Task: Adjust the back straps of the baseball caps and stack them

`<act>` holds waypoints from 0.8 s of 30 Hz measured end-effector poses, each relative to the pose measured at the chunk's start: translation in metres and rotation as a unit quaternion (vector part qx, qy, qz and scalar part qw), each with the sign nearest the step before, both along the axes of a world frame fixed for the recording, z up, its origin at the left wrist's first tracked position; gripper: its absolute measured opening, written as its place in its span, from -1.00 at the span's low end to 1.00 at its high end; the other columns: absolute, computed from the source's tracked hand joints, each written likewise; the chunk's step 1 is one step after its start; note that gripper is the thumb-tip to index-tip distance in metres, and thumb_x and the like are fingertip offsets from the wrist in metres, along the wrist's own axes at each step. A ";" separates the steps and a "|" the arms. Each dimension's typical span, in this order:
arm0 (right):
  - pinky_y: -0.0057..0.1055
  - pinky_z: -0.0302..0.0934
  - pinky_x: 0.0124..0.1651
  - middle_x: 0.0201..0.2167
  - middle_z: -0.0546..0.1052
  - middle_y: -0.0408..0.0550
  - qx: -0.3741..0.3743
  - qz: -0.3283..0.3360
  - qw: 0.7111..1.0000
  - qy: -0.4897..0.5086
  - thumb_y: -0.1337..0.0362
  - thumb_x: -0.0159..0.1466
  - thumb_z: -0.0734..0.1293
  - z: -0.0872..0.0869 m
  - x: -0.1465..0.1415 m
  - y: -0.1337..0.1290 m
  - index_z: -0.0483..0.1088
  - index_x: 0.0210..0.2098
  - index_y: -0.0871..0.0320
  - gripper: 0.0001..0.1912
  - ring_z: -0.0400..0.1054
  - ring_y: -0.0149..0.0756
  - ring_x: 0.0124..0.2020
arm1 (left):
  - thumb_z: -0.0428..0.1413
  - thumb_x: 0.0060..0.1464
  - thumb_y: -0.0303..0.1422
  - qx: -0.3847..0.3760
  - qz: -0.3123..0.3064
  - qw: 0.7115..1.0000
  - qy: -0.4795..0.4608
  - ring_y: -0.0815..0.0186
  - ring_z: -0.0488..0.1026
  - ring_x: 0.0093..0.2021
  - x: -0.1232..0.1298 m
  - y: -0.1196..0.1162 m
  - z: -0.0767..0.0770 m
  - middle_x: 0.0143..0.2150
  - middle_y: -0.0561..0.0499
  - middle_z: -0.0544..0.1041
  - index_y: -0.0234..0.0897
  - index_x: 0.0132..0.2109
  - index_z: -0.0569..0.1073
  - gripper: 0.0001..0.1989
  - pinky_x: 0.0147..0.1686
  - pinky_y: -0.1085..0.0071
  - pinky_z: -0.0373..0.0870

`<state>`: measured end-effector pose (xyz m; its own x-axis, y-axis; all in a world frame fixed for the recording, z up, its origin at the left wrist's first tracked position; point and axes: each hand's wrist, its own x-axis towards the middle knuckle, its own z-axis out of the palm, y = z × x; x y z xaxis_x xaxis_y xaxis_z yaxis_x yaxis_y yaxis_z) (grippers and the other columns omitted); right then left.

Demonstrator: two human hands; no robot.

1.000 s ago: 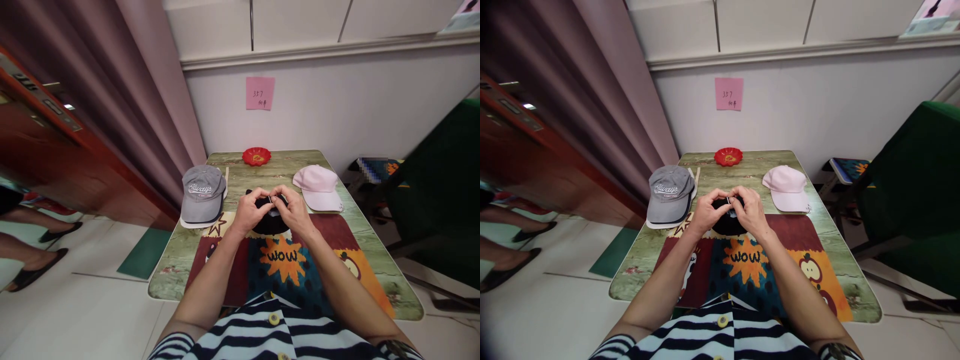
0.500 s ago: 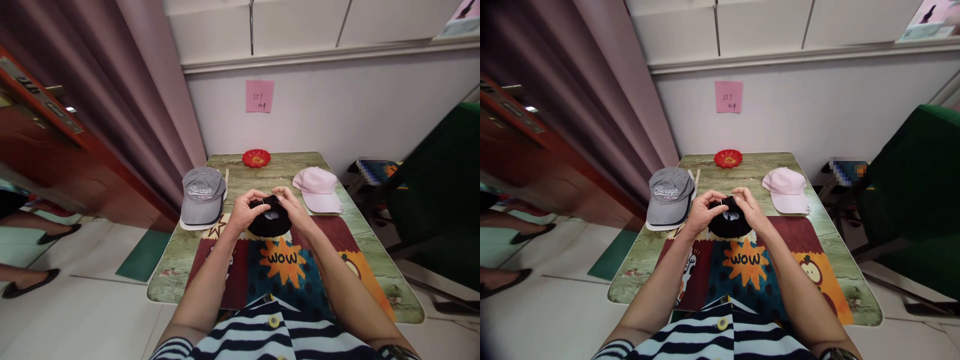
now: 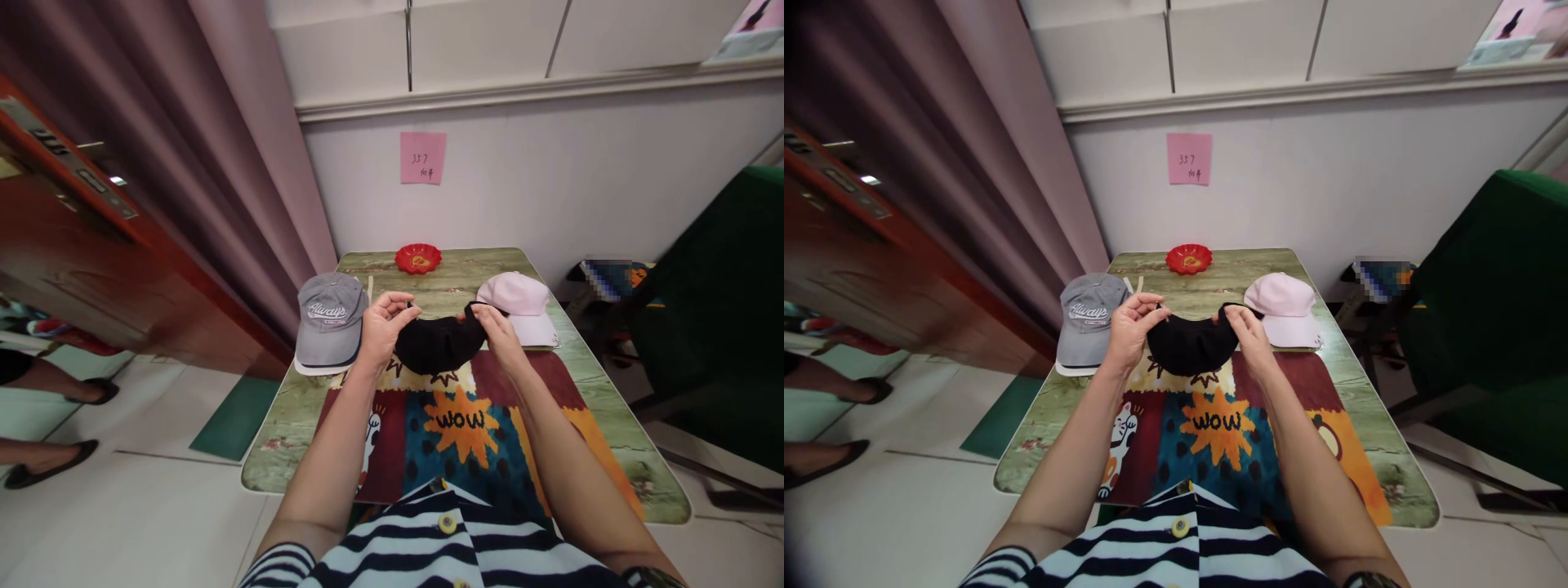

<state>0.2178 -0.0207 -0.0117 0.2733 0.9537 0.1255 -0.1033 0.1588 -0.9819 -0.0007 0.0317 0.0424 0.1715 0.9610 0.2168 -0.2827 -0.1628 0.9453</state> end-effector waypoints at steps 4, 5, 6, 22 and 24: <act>-0.16 0.33 0.09 -0.15 0.65 -0.06 -0.012 0.125 0.980 -0.156 0.00 0.03 0.58 0.010 0.013 -0.013 0.57 -0.08 0.12 -0.47 0.50 -0.06 -0.07 | 0.45 -0.21 -0.33 -0.013 0.001 0.999 -0.043 0.43 0.49 -0.47 0.002 0.004 0.020 -0.46 0.08 0.56 -0.31 -0.22 0.55 -0.62 -0.40 0.53 0.37; -0.16 0.34 0.07 -0.18 0.66 -0.06 -0.017 0.141 0.974 -0.174 0.03 0.02 0.60 0.013 0.016 -0.016 0.59 -0.14 0.14 -0.52 0.50 -0.05 -0.09 | 0.45 -0.21 -0.33 -0.009 -0.003 0.999 -0.045 0.42 0.50 -0.48 0.001 0.005 0.027 -0.46 0.06 0.58 -0.32 -0.22 0.55 -0.62 -0.40 0.53 0.38; -0.18 0.37 0.02 -0.22 0.66 -0.07 -0.016 0.151 0.974 -0.168 0.04 0.03 0.60 0.015 0.018 -0.018 0.60 -0.20 0.16 -0.57 0.51 -0.07 -0.13 | 0.45 -0.21 -0.32 -0.003 -0.007 0.999 -0.048 0.42 0.50 -0.48 0.000 0.006 0.035 -0.45 0.04 0.60 -0.32 -0.22 0.55 -0.63 -0.40 0.52 0.39; -0.20 0.47 0.08 -0.30 0.69 -0.07 -0.102 -0.050 0.891 0.440 0.15 0.27 0.43 -0.036 -0.007 0.009 0.56 -0.19 0.12 -0.81 0.61 -0.18 -0.19 | 0.17 0.16 0.05 -0.399 -0.220 0.883 -0.116 0.06 0.61 0.01 -0.039 -0.059 -0.105 -0.06 -0.15 0.67 -0.27 0.02 0.57 -0.50 0.06 0.16 0.49; -0.18 0.46 0.11 -0.29 0.70 -0.07 -0.133 -0.057 0.877 0.459 0.17 0.31 0.39 -0.055 -0.006 0.009 0.56 -0.17 0.11 -0.81 0.61 -0.17 -0.17 | 0.29 0.10 -0.17 -0.414 -0.176 0.882 -0.139 0.08 0.60 0.05 -0.050 -0.077 -0.123 -0.08 -0.12 0.68 -0.28 -0.02 0.58 -0.64 0.16 0.17 0.42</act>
